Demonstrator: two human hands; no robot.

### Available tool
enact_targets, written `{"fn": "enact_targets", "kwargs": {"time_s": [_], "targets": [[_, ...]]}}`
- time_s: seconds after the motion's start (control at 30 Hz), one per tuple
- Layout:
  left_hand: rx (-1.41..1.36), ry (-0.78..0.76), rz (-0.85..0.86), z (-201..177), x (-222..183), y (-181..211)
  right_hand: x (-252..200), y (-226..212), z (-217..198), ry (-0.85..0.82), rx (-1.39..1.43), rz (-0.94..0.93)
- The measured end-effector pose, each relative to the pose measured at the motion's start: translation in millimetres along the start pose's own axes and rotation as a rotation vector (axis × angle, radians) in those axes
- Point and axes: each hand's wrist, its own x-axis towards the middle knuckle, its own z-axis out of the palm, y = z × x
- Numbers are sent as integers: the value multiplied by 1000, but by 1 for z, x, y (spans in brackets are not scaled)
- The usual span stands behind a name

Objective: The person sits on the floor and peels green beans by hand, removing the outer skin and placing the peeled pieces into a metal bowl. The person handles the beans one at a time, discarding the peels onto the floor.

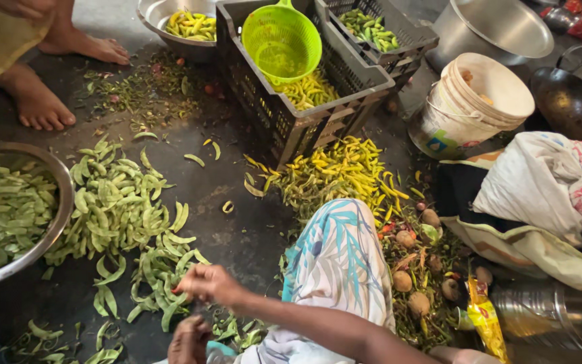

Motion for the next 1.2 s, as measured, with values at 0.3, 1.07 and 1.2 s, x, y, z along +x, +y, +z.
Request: {"fn": "enact_targets", "kwargs": {"time_s": [0.3, 1.07, 1.2], "targets": [[1049, 623, 271, 18, -8, 75, 42, 31, -32, 54, -798, -151], [160, 374, 88, 16, 41, 80, 33, 40, -45, 190, -1153, -72], [108, 383, -3, 16, 43, 94, 22, 66, -39, 190, -814, -93]]}}
